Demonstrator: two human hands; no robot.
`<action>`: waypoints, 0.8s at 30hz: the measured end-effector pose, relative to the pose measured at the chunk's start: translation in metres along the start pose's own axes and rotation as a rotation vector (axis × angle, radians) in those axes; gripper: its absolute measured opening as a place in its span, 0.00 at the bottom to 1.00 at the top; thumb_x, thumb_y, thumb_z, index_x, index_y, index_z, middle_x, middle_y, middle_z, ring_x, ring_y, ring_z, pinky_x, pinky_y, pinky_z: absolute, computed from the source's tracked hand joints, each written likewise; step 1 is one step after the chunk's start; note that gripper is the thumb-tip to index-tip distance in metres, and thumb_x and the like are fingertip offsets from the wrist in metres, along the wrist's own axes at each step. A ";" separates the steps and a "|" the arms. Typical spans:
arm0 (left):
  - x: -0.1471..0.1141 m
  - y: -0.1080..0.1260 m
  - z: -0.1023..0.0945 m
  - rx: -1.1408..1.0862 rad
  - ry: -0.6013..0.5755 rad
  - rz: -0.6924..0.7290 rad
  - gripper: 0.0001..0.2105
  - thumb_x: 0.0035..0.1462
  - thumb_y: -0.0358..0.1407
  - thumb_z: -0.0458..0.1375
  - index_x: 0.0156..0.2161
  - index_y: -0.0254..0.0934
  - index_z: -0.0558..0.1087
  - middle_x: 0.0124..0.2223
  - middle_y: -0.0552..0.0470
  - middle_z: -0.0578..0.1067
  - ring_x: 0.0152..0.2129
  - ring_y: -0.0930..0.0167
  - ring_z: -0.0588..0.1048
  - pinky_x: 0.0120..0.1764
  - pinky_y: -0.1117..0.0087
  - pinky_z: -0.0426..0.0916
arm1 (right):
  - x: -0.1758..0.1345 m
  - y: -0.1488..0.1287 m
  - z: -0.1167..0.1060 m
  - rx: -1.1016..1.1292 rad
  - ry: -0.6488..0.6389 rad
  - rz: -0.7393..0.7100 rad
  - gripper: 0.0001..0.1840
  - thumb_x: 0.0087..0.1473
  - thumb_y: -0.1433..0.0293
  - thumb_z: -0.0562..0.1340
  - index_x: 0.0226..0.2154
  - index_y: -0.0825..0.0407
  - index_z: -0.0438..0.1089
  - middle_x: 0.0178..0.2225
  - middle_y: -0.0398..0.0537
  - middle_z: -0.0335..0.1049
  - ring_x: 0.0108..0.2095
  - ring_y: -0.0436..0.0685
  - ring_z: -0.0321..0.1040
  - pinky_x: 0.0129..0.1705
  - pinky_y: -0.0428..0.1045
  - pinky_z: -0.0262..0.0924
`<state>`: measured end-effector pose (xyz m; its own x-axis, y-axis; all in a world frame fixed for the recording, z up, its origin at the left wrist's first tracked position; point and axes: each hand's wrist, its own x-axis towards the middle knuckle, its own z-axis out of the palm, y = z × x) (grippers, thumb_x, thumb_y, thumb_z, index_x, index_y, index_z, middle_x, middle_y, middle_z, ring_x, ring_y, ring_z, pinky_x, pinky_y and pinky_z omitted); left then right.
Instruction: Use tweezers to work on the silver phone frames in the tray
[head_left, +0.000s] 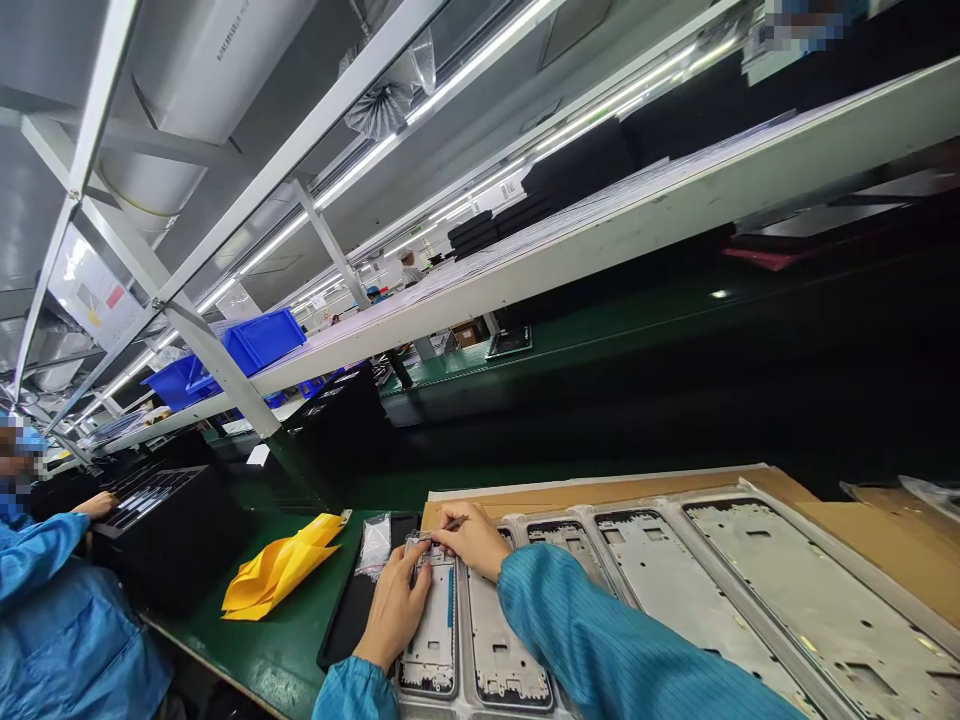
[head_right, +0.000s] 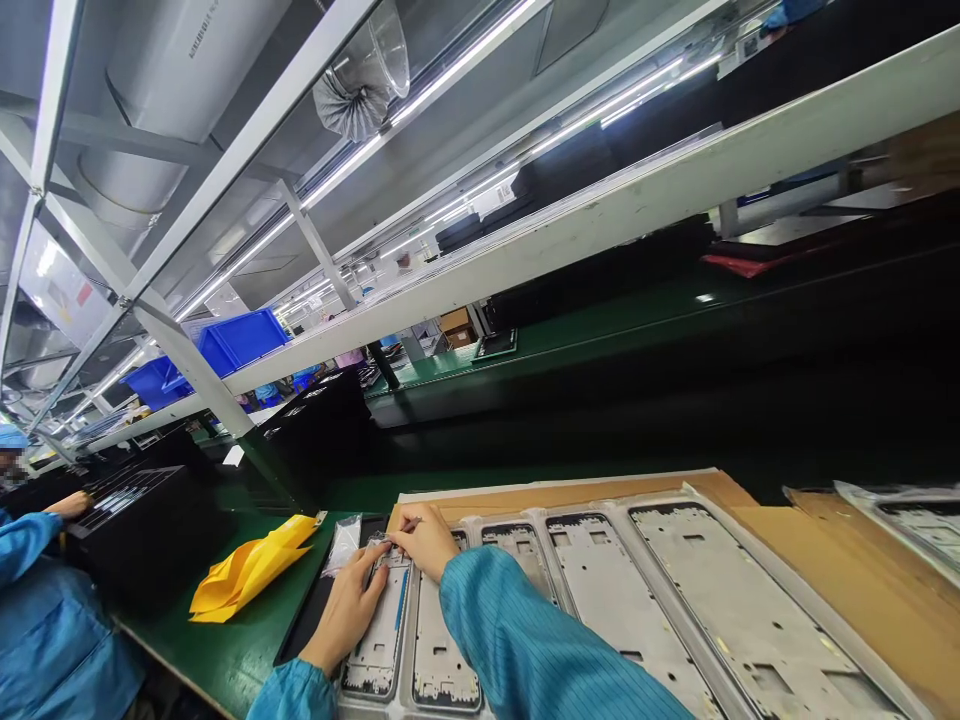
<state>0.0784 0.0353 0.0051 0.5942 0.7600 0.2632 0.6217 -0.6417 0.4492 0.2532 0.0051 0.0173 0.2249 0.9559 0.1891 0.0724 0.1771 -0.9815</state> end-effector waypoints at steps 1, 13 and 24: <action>0.000 0.001 0.000 0.004 -0.002 -0.002 0.25 0.62 0.42 0.45 0.57 0.32 0.71 0.52 0.38 0.73 0.51 0.59 0.72 0.56 0.56 0.65 | 0.001 0.001 0.000 -0.005 0.004 0.003 0.18 0.49 0.82 0.64 0.18 0.54 0.58 0.15 0.36 0.62 0.18 0.48 0.64 0.22 0.42 0.55; 0.001 -0.001 0.001 0.027 0.009 -0.007 0.25 0.62 0.43 0.46 0.56 0.34 0.73 0.52 0.37 0.74 0.51 0.57 0.72 0.55 0.54 0.66 | 0.001 0.005 0.001 -0.071 0.033 -0.049 0.16 0.46 0.80 0.64 0.16 0.52 0.59 0.15 0.37 0.63 0.20 0.50 0.64 0.24 0.43 0.54; 0.000 -0.004 0.002 0.005 0.021 -0.001 0.24 0.62 0.44 0.45 0.55 0.35 0.73 0.51 0.38 0.74 0.49 0.58 0.73 0.54 0.54 0.67 | -0.003 -0.002 -0.003 -0.037 0.003 -0.025 0.15 0.46 0.78 0.64 0.16 0.52 0.59 0.14 0.38 0.62 0.19 0.50 0.63 0.22 0.43 0.55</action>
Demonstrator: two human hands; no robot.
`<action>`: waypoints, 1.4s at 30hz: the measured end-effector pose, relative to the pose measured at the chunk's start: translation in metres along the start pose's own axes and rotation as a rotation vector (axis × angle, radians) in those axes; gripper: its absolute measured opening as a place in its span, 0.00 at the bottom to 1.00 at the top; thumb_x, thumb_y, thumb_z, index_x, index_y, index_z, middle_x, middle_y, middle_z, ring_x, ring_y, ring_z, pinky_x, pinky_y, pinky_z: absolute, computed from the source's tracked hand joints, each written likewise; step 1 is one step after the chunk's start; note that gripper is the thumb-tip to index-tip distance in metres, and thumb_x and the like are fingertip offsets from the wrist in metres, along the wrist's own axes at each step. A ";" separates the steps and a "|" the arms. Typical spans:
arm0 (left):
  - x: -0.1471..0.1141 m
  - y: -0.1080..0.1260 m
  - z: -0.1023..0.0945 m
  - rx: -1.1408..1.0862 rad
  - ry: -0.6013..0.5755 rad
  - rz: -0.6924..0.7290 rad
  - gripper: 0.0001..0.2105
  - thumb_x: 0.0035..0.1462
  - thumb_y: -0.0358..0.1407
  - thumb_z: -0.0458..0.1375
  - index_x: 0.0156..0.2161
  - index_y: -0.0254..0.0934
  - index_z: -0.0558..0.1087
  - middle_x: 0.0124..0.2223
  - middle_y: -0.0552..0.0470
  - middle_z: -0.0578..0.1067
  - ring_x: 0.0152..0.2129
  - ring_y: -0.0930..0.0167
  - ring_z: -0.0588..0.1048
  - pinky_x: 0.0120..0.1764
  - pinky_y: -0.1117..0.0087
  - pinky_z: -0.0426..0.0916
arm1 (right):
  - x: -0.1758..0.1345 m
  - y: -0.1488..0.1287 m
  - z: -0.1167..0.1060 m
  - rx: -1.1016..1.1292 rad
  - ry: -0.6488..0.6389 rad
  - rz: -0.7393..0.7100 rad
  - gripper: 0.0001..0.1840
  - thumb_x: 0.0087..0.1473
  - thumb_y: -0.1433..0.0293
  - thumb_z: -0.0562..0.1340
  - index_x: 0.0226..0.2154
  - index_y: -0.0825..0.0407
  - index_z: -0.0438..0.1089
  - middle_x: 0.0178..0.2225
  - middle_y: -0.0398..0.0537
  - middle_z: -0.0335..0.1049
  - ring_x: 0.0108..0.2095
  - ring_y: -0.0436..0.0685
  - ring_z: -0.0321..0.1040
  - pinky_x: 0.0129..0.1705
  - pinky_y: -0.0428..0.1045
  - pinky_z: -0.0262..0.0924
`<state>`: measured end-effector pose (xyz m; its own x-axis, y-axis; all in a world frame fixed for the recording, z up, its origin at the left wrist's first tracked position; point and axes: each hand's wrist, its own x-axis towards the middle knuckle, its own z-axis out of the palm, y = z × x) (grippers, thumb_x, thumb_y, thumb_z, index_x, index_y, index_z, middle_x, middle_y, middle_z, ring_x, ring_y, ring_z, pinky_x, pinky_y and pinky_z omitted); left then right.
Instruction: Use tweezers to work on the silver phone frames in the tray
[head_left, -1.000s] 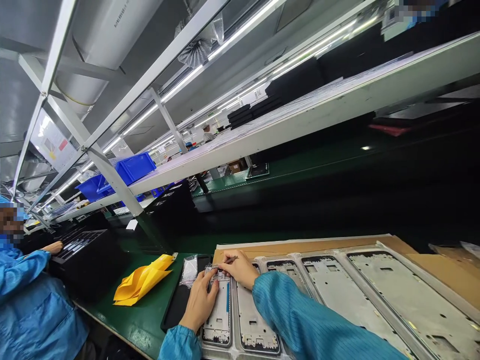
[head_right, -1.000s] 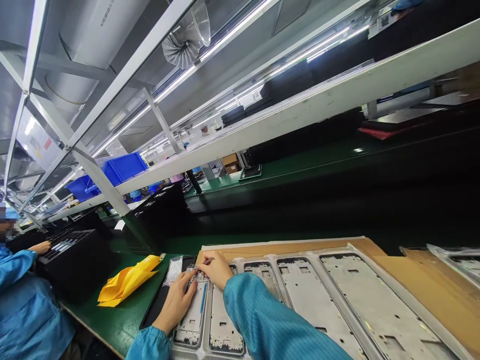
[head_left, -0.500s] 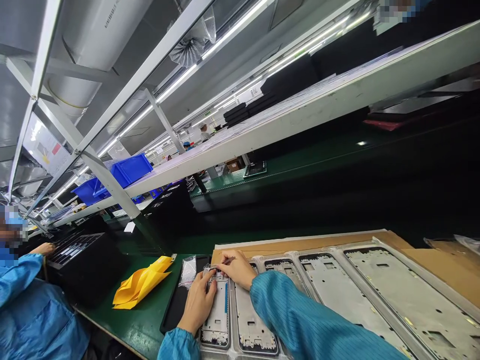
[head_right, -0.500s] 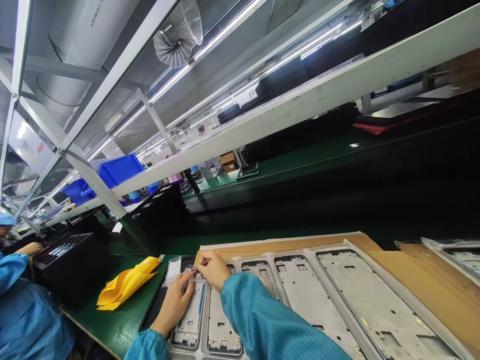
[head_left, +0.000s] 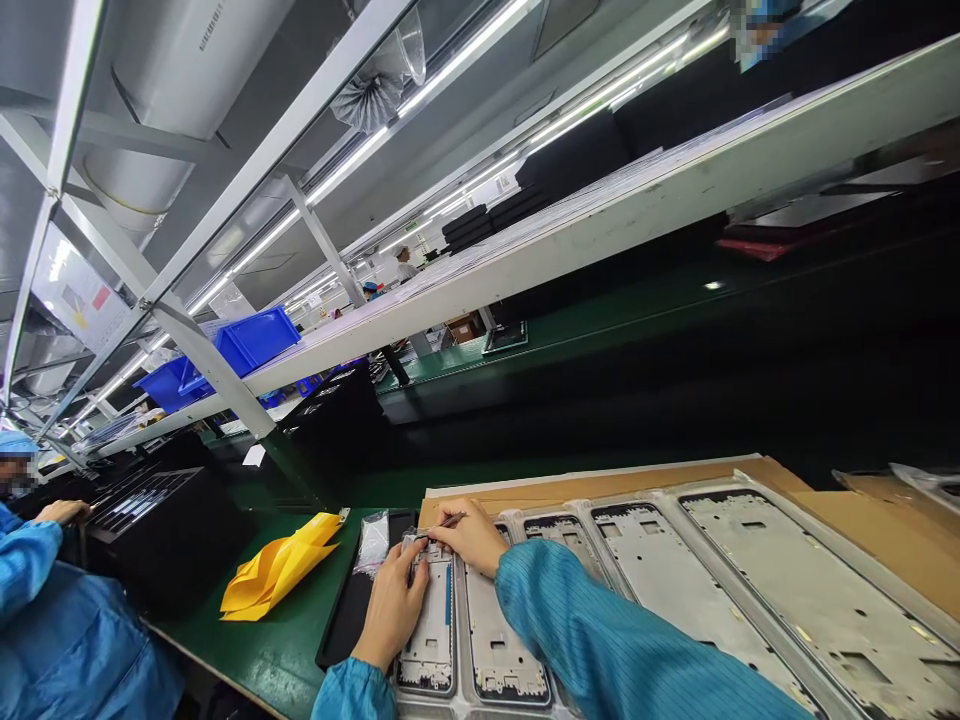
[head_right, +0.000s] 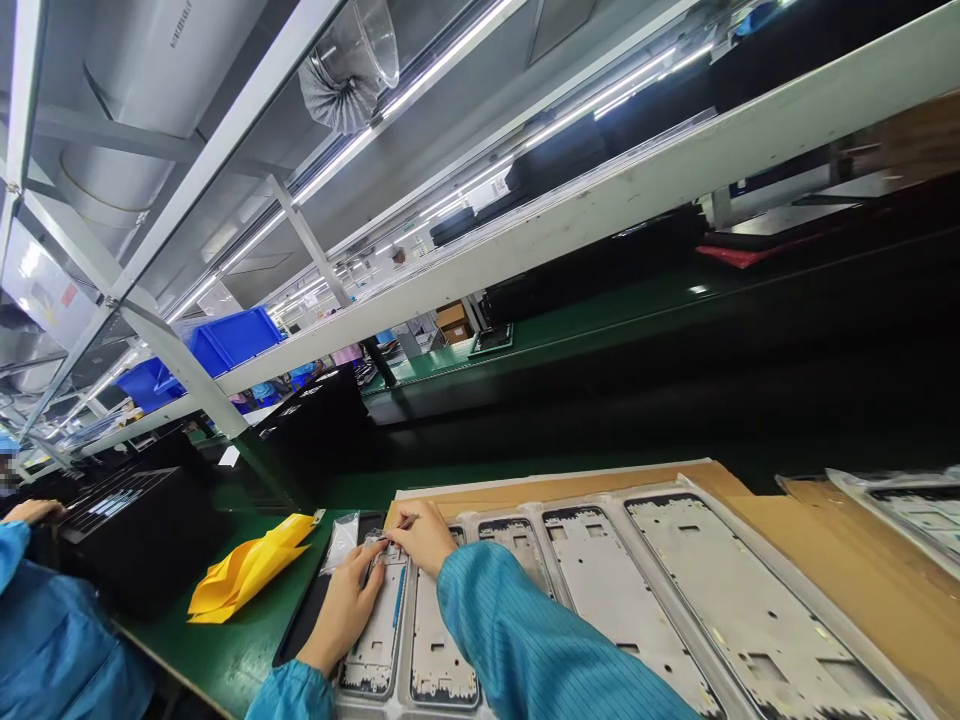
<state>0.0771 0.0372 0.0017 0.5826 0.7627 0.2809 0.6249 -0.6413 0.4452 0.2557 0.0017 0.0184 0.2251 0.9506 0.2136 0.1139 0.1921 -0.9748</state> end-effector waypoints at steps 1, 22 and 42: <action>0.000 0.000 0.000 -0.005 0.004 0.000 0.23 0.62 0.44 0.46 0.55 0.36 0.72 0.51 0.38 0.74 0.50 0.58 0.73 0.54 0.54 0.66 | 0.000 -0.002 0.000 0.009 -0.001 0.009 0.16 0.46 0.78 0.64 0.16 0.52 0.59 0.14 0.38 0.63 0.19 0.50 0.64 0.22 0.43 0.55; -0.001 0.004 -0.001 -0.003 -0.008 0.018 0.23 0.62 0.42 0.45 0.57 0.34 0.70 0.55 0.40 0.73 0.53 0.59 0.72 0.57 0.55 0.65 | 0.001 0.004 0.002 -0.017 -0.015 -0.040 0.14 0.46 0.81 0.64 0.17 0.53 0.62 0.16 0.38 0.64 0.21 0.51 0.64 0.26 0.44 0.56; 0.001 0.004 -0.001 0.099 -0.006 0.033 0.24 0.63 0.41 0.44 0.56 0.33 0.73 0.47 0.37 0.76 0.47 0.56 0.75 0.52 0.53 0.69 | -0.001 0.001 0.000 -0.220 0.027 -0.127 0.16 0.47 0.80 0.67 0.17 0.53 0.64 0.19 0.39 0.64 0.27 0.53 0.64 0.31 0.45 0.52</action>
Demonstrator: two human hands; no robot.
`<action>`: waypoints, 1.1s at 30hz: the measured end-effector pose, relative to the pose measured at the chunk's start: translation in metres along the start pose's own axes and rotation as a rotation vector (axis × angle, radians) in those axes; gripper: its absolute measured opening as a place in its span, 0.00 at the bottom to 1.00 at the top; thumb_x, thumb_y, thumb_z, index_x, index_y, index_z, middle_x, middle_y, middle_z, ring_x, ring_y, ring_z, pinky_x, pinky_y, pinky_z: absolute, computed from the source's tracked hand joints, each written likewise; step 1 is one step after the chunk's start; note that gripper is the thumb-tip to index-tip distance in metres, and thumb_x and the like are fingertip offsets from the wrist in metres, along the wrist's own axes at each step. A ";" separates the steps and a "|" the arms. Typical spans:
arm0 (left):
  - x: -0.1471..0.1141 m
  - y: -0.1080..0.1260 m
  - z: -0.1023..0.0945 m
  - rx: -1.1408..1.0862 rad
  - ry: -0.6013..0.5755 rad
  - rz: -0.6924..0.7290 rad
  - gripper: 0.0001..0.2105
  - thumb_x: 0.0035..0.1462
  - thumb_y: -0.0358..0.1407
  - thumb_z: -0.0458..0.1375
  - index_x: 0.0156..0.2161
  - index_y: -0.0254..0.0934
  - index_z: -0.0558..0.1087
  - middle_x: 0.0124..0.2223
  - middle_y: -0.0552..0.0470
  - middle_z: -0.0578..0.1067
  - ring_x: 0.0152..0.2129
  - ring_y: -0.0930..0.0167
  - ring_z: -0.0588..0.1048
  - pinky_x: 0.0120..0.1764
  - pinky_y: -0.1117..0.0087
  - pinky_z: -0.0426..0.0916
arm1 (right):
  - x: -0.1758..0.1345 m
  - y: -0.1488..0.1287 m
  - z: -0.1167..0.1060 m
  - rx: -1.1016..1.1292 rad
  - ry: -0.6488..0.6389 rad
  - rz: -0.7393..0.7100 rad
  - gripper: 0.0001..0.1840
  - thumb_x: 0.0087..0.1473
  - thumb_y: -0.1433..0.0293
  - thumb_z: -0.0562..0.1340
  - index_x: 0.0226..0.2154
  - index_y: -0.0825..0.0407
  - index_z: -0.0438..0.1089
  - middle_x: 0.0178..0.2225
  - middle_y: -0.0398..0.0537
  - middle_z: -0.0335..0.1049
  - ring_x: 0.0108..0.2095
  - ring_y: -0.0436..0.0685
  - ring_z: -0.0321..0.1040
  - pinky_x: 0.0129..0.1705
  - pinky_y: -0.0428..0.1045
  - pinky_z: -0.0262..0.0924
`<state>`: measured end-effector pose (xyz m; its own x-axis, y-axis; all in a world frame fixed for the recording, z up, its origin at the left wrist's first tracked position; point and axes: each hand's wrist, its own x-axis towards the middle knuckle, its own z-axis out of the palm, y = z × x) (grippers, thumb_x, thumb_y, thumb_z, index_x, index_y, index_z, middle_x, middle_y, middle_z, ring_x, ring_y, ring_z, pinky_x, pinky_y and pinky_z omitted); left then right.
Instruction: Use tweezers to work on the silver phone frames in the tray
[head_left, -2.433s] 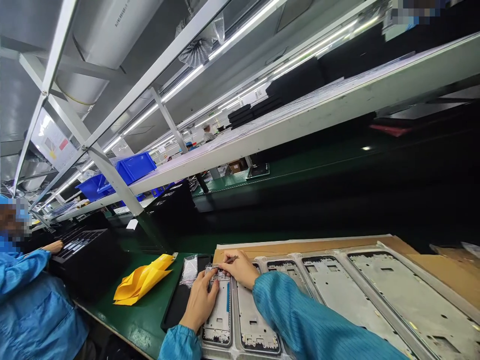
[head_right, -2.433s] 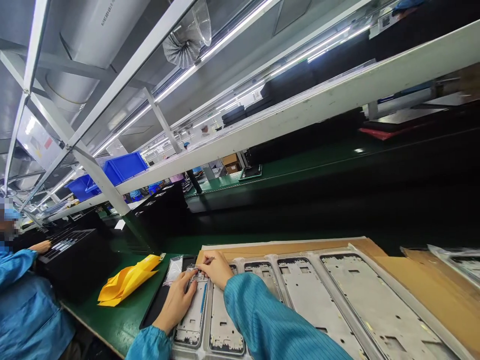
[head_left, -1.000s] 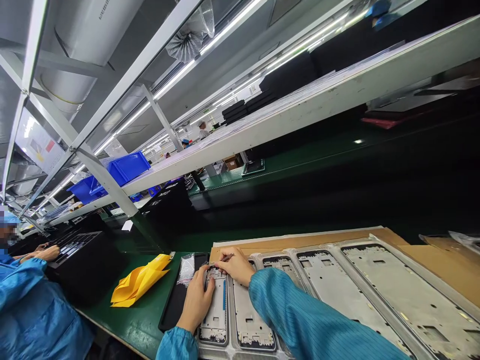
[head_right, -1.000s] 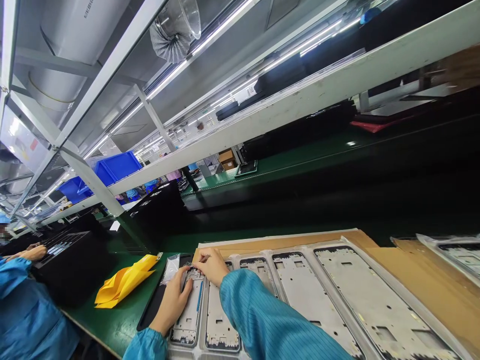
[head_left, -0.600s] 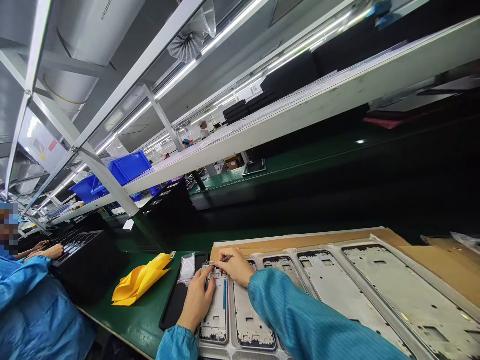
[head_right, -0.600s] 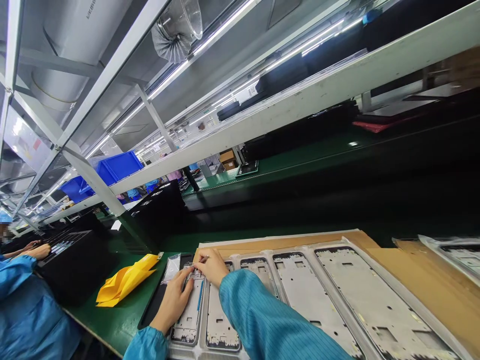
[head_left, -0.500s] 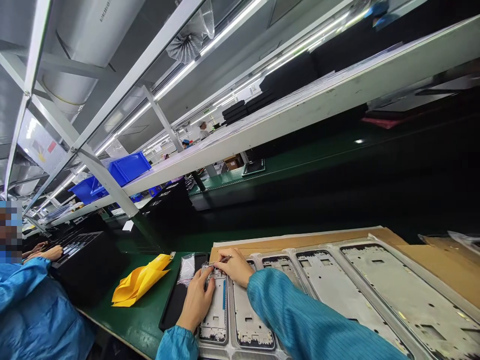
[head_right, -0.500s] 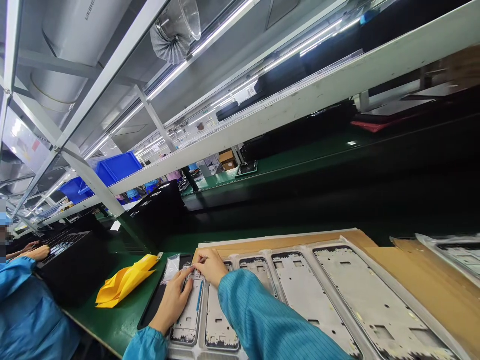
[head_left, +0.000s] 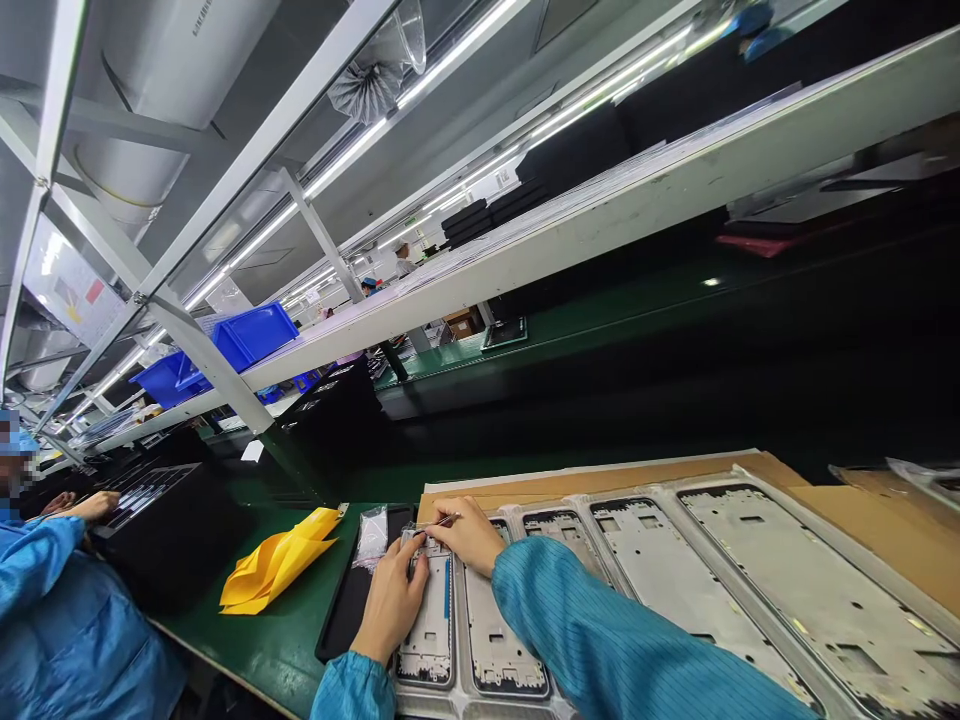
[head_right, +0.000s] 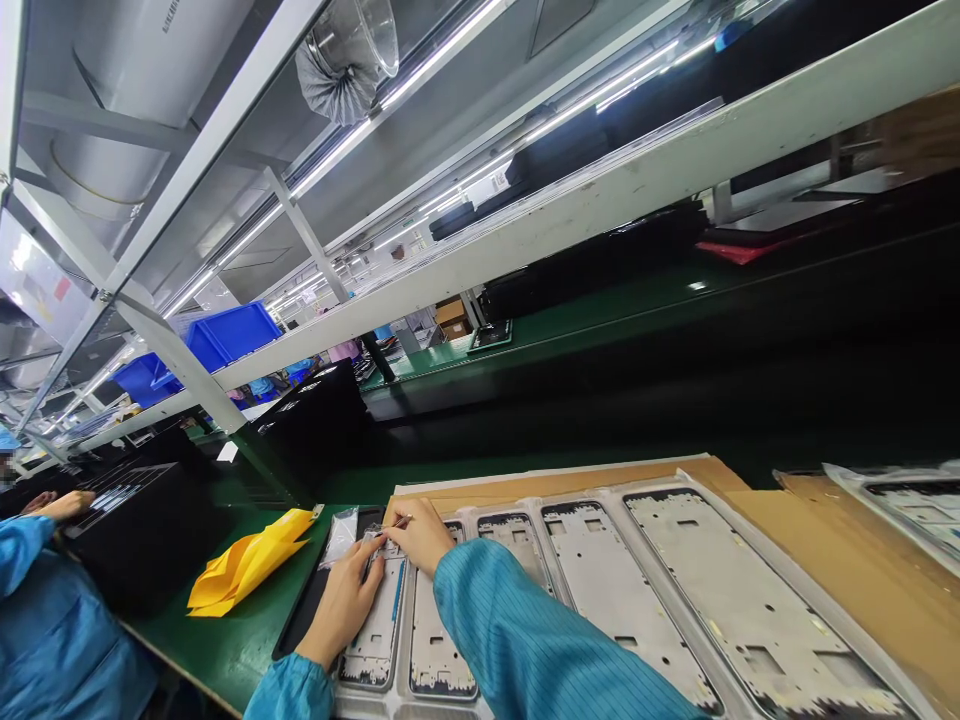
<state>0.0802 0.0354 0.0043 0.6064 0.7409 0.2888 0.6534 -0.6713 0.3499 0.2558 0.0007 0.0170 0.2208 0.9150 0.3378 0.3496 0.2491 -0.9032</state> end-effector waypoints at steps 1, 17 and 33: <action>0.000 0.000 0.000 -0.004 0.002 0.004 0.24 0.63 0.41 0.44 0.56 0.33 0.73 0.47 0.37 0.76 0.47 0.56 0.75 0.52 0.53 0.69 | 0.000 -0.001 -0.001 -0.009 0.000 -0.002 0.15 0.47 0.80 0.67 0.17 0.53 0.65 0.19 0.39 0.65 0.28 0.54 0.64 0.31 0.45 0.52; -0.001 -0.001 0.000 -0.046 0.016 0.022 0.22 0.63 0.40 0.45 0.56 0.36 0.71 0.50 0.41 0.75 0.48 0.61 0.75 0.52 0.58 0.69 | -0.001 -0.008 -0.004 -0.006 -0.024 0.000 0.15 0.47 0.81 0.66 0.16 0.52 0.66 0.22 0.41 0.69 0.30 0.54 0.67 0.32 0.45 0.56; -0.002 0.007 -0.004 0.028 -0.042 -0.006 0.24 0.64 0.40 0.42 0.58 0.33 0.69 0.53 0.38 0.73 0.50 0.58 0.73 0.54 0.54 0.68 | -0.003 -0.008 -0.003 -0.007 0.003 -0.020 0.15 0.46 0.84 0.67 0.17 0.53 0.66 0.22 0.41 0.69 0.31 0.53 0.67 0.33 0.44 0.54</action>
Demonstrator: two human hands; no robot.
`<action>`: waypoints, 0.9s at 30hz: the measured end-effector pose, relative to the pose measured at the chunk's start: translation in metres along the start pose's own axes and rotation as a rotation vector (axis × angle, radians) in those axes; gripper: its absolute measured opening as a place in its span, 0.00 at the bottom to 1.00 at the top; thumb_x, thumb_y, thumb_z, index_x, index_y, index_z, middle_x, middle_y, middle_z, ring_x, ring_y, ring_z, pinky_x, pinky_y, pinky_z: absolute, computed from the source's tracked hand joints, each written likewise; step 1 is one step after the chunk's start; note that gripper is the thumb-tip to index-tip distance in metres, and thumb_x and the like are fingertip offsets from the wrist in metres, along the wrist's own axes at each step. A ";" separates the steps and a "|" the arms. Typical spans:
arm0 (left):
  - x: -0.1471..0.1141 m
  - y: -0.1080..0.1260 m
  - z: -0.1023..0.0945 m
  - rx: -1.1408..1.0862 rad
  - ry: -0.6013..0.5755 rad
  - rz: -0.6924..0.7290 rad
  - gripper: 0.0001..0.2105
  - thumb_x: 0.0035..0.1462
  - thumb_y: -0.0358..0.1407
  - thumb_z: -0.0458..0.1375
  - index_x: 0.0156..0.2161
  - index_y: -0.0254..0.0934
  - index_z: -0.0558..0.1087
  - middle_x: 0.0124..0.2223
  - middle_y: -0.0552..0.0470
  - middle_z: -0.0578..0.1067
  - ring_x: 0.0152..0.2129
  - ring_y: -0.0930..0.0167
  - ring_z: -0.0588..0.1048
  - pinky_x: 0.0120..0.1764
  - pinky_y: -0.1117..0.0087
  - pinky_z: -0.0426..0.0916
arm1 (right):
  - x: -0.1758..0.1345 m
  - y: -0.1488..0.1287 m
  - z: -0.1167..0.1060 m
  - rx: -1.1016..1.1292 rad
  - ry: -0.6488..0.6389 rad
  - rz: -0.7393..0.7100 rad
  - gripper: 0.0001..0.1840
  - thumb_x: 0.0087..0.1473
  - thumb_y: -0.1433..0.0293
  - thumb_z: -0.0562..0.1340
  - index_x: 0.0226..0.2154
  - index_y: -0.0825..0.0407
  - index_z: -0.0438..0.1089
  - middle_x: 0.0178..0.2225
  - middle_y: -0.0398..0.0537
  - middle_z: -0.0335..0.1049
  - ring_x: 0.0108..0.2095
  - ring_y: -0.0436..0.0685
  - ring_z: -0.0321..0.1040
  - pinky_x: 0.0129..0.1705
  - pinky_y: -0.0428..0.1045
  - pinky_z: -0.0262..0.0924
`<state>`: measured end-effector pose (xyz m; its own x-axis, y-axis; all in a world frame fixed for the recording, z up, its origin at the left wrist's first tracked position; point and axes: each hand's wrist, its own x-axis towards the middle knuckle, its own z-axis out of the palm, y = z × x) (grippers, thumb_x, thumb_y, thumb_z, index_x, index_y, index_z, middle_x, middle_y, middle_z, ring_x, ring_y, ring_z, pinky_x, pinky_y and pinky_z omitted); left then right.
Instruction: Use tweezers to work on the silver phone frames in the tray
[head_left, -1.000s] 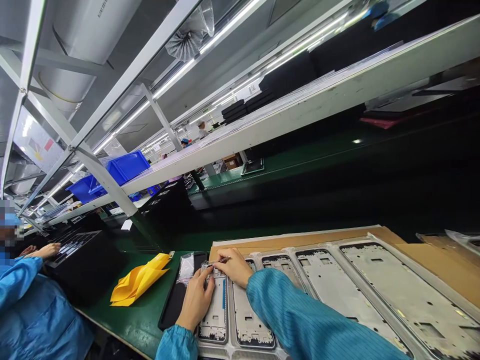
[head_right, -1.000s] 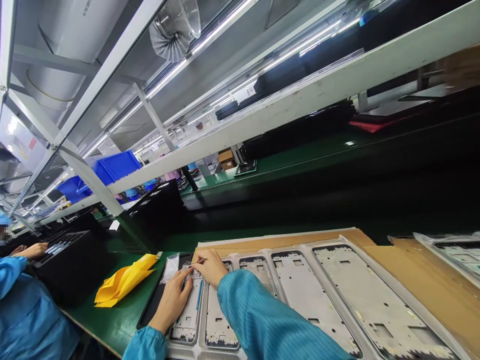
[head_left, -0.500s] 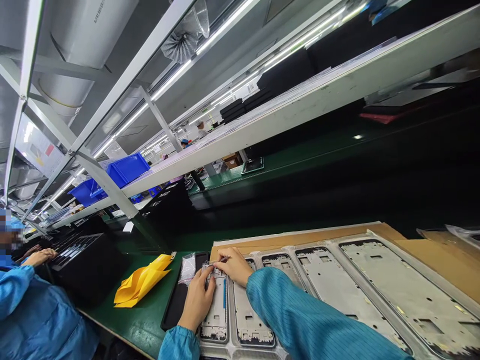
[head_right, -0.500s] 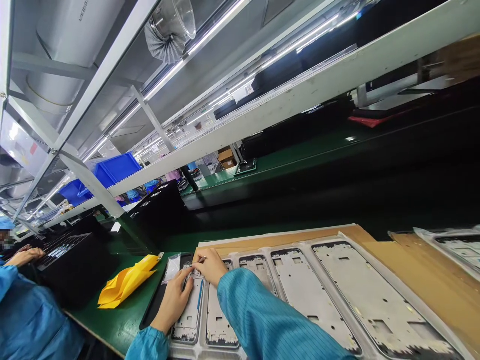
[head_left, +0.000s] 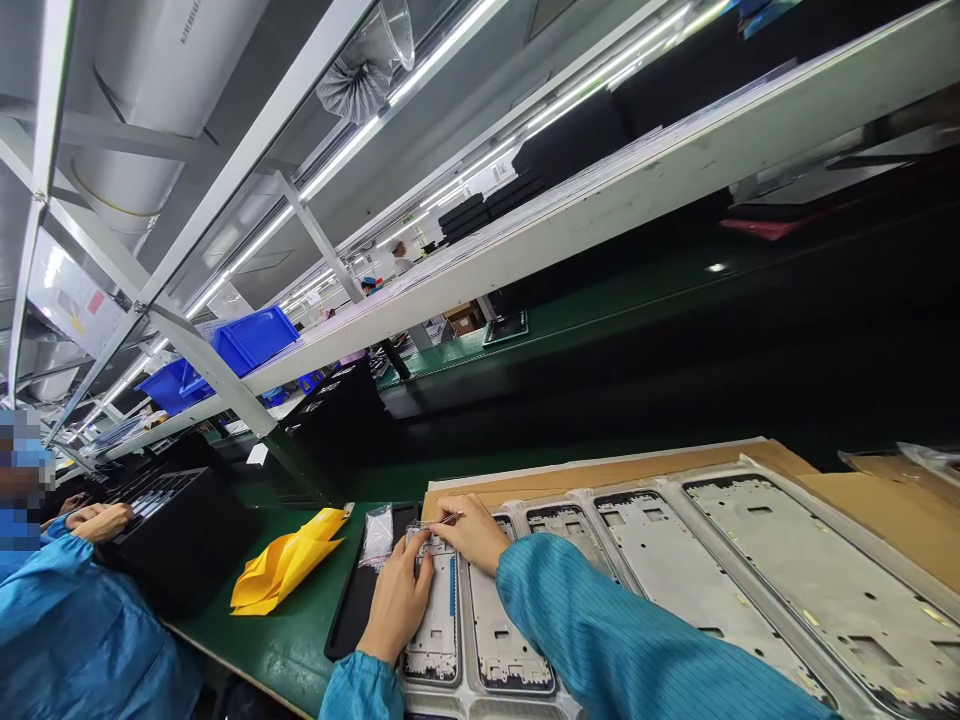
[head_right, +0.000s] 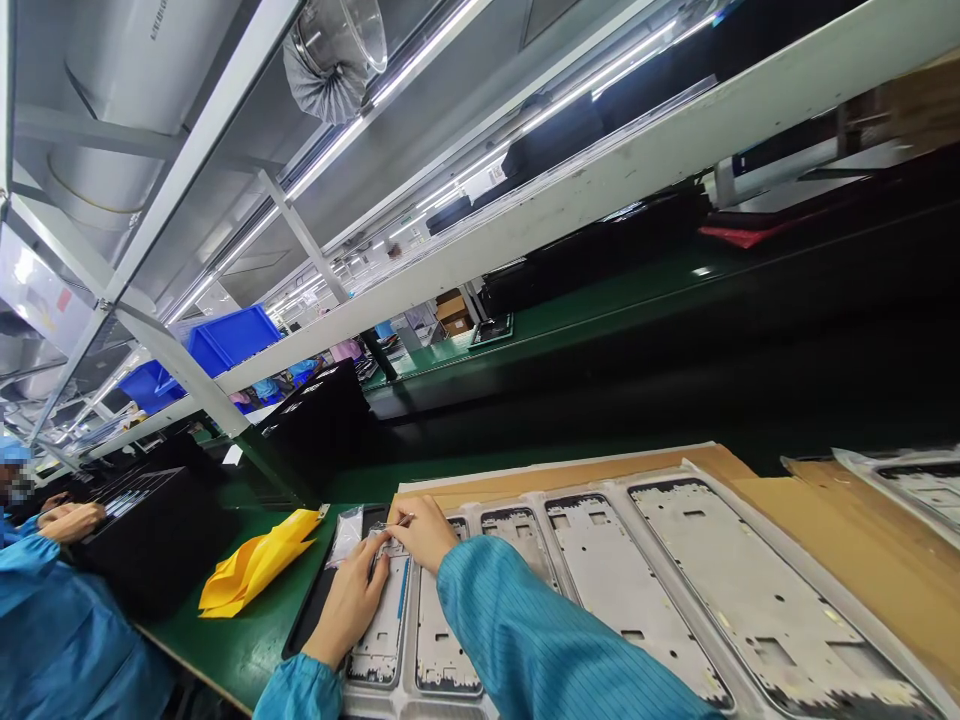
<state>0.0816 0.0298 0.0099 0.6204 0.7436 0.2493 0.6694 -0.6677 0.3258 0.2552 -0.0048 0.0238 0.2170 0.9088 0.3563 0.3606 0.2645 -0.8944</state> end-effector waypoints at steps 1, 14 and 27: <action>0.000 0.000 0.000 -0.001 0.002 0.001 0.24 0.64 0.40 0.42 0.58 0.33 0.69 0.54 0.37 0.73 0.51 0.57 0.73 0.54 0.53 0.67 | 0.000 0.000 0.000 0.001 0.000 -0.001 0.15 0.46 0.84 0.66 0.17 0.53 0.66 0.22 0.41 0.69 0.30 0.53 0.66 0.33 0.44 0.54; 0.000 -0.007 0.003 -0.010 0.004 0.001 0.24 0.64 0.40 0.42 0.59 0.34 0.70 0.56 0.37 0.72 0.53 0.57 0.72 0.54 0.54 0.67 | 0.003 0.007 0.004 0.092 -0.001 0.033 0.16 0.48 0.82 0.64 0.16 0.53 0.62 0.18 0.39 0.65 0.24 0.51 0.64 0.29 0.45 0.54; -0.002 -0.004 0.003 -0.147 0.045 -0.108 0.27 0.63 0.41 0.45 0.62 0.25 0.55 0.57 0.31 0.70 0.52 0.55 0.72 0.54 0.52 0.66 | 0.003 0.007 0.003 0.230 -0.008 0.118 0.16 0.47 0.76 0.66 0.16 0.52 0.61 0.16 0.40 0.66 0.20 0.52 0.65 0.24 0.44 0.56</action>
<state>0.0785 0.0309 0.0049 0.5270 0.8139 0.2448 0.6621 -0.5737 0.4822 0.2554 0.0013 0.0174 0.2374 0.9402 0.2443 0.1173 0.2219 -0.9680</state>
